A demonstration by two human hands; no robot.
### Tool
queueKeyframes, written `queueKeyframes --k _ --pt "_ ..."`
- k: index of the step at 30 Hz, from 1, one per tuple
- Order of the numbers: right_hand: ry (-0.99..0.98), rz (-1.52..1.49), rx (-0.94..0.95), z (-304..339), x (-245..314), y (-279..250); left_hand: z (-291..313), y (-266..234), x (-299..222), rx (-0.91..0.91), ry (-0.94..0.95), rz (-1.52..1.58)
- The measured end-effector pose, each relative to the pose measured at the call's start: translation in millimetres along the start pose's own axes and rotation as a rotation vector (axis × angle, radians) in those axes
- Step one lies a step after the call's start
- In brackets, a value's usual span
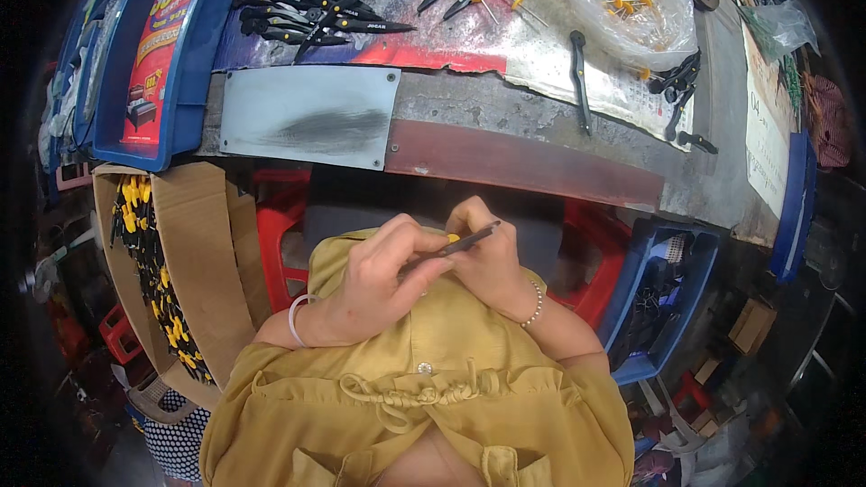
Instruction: The person repeatedly assembles drawing compasses by positioning pairs of black compass legs, inserting a threaded adjustment pin with a wheel between them, and joining the components together by hand.
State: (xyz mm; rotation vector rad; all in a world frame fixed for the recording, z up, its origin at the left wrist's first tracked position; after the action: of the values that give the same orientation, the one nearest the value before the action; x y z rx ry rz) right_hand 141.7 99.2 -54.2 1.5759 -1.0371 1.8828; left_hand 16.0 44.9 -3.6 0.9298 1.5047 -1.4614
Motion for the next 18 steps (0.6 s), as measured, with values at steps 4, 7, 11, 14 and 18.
queueKeyframes --k 4,7,11,14,18 --pt "0.188 -0.198 0.006 -2.6 -4.1 8.4 -0.3 0.5 -1.8 -0.034 0.035 -0.065" --pt "0.241 -0.418 0.064 -9.1 -0.6 11.1 0.6 -3.0 -3.2 -0.049 0.026 -0.091" --pt "0.065 -0.220 0.213 -6.1 1.9 6.3 1.0 -1.5 -0.3 -0.021 0.011 -0.110" --pt "0.115 -0.230 0.202 -2.7 -7.3 7.9 -0.1 0.0 -0.7 -0.002 0.002 -0.127" --pt "0.184 -0.310 0.230 1.9 -18.3 12.5 -0.3 1.1 -1.6 0.023 0.000 -0.170"
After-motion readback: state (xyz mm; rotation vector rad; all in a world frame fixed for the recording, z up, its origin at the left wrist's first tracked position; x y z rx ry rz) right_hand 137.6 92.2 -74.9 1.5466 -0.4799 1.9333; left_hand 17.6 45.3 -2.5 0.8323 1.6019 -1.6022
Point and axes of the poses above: each hand's wrist, its own z-axis away from the middle knuckle, its own y-axis out of the palm, x = y × z, the point moved 5 cm from there along -z, towards the middle knuckle, and after that the axes turned 9 degrees about -z, right-handed, at the moved point
